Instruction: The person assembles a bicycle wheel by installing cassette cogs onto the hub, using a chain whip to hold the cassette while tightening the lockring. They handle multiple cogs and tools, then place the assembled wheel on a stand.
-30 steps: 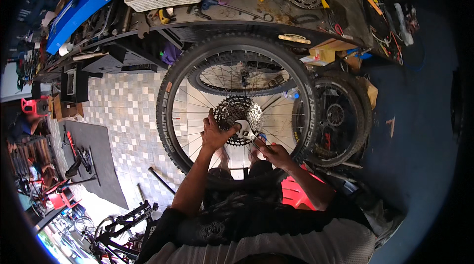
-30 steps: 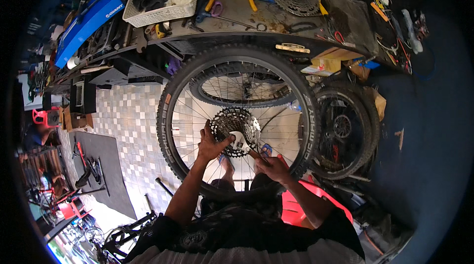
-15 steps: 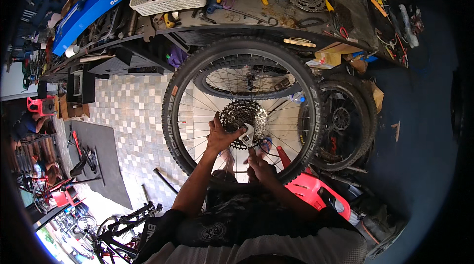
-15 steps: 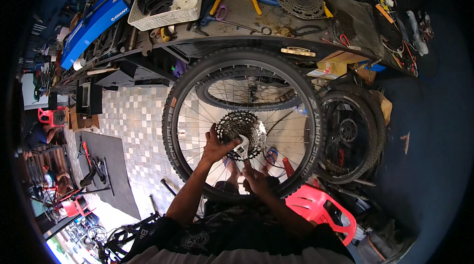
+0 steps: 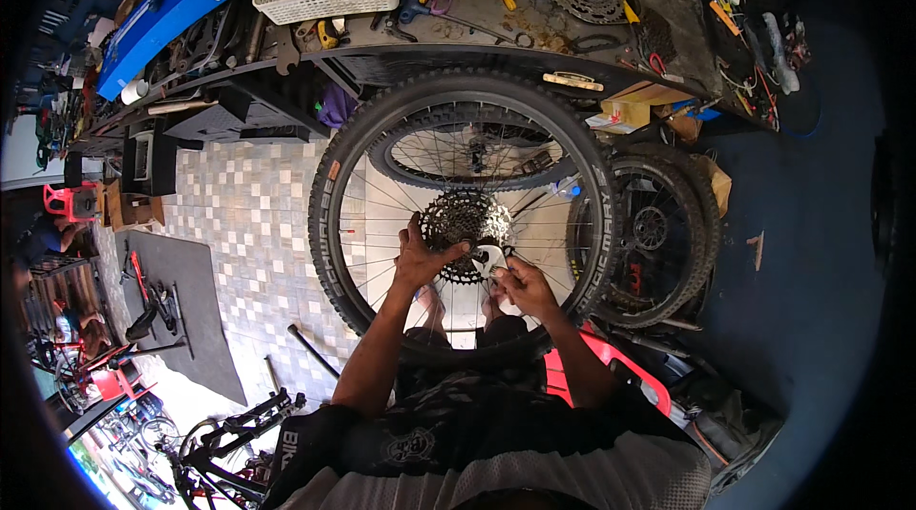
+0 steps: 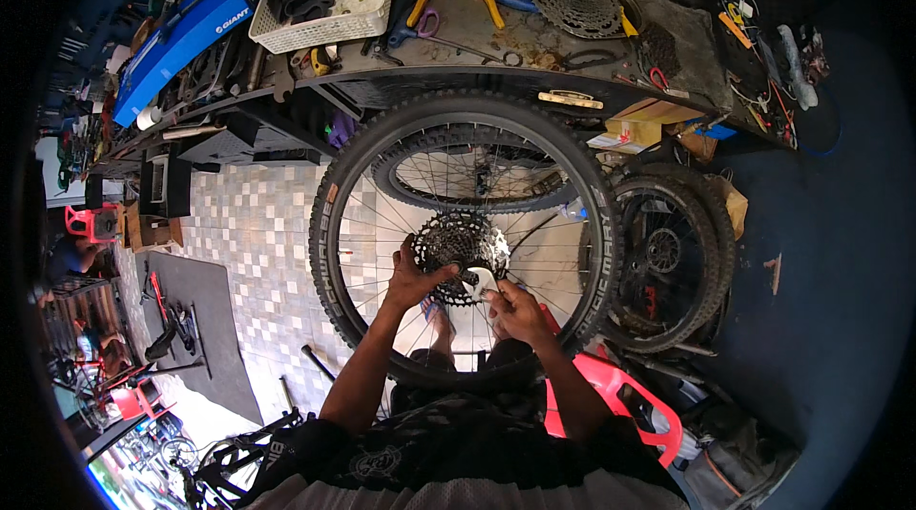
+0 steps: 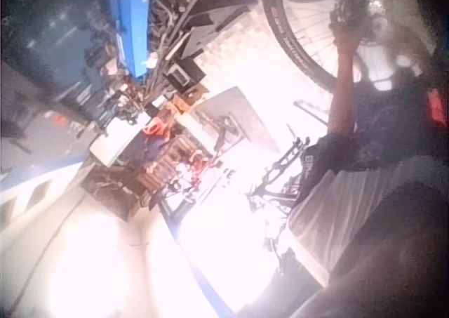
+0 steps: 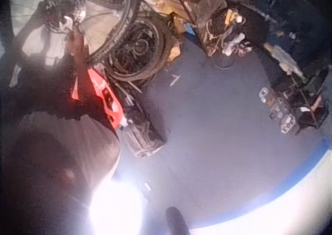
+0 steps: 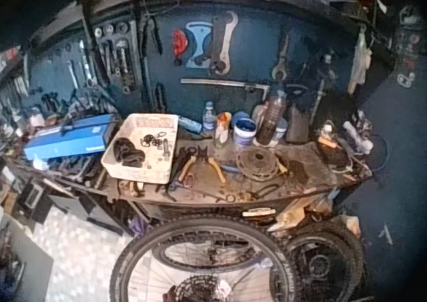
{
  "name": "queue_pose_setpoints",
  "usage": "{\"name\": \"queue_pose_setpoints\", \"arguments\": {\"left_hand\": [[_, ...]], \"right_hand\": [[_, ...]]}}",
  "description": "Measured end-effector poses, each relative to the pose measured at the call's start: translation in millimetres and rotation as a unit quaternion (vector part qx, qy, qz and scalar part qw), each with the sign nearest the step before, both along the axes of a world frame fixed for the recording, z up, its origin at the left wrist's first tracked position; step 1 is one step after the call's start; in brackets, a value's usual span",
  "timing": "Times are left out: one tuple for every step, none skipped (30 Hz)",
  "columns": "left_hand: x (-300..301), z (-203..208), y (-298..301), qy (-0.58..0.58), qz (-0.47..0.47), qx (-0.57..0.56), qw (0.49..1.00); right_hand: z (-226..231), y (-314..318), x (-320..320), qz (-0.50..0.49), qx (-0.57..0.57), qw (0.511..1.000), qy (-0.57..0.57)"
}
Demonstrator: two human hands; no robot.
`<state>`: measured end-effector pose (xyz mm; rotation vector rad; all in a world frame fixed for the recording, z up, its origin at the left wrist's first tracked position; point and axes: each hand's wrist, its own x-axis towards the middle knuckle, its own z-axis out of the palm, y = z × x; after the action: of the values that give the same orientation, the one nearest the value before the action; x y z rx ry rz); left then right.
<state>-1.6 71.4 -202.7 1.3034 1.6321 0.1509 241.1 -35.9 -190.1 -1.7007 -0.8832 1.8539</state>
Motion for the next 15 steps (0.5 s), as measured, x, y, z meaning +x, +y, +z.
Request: {"name": "queue_pose_setpoints", "arguments": {"left_hand": [[-2, -1, -1, -0.006, -0.006, 0.007, 1.0], [-3, -3, -2, -0.02, 0.0, 0.013, 1.0], [-4, -3, -2, -0.021, 0.001, 0.011, 1.0], [-4, -4, -2, -0.023, 0.002, 0.009, 1.0], [-4, -4, -2, -0.023, 0.004, 0.008, 1.0], [-4, -3, -1, -0.024, 0.002, 0.012, 1.0], [-4, -1, -1, -0.024, 0.007, 0.008, 1.0], [-3, 1, -1, -0.024, 0.012, 0.004, 1.0], [-2, 4, -1, -0.021, 0.017, -0.003, 1.0], [-2, 6, 0, -0.019, 0.021, -0.006, 1.0], [-1, 7, 1, -0.014, 0.023, -0.011, 1.0], [0, 9, 1, -0.008, 0.025, -0.016, 1.0], [1, 10, 1, -0.011, 0.027, -0.024, 0.999], [1, 11, 1, -0.011, 0.029, -0.029, 0.999], [1, 11, 2, -0.006, 0.03, -0.037, 0.999]], "right_hand": [[1, 1, 6, 0.027, 0.046, 0.998, -0.035], [1, 5, 10, 0.052, 0.081, 0.993, -0.073], [2, 11, 12, 0.086, 0.085, 0.984, -0.13], [4, 17, 12, 0.087, 0.105, 0.979, -0.153], [6, 24, 12, 0.091, 0.108, 0.982, -0.128], [10, 33, 12, 0.106, 0.088, 0.984, -0.116], [14, 42, 12, 0.12, 0.068, 0.985, -0.103], [18, 51, 12, 0.166, 0.066, 0.973, -0.147], [22, 57, 11, 0.181, 0.091, 0.967, -0.155], [26, 62, 9, 0.191, 0.096, 0.964, -0.161], [30, 66, 6, 0.195, 0.093, 0.964, -0.156], [33, 70, 3, 0.207, 0.112, 0.954, -0.186], [34, 73, -1, 0.212, 0.124, 0.948, -0.204], [36, 75, -4, 0.217, 0.137, 0.941, -0.222], [37, 75, -7, 0.219, 0.113, 0.942, -0.229]]}}
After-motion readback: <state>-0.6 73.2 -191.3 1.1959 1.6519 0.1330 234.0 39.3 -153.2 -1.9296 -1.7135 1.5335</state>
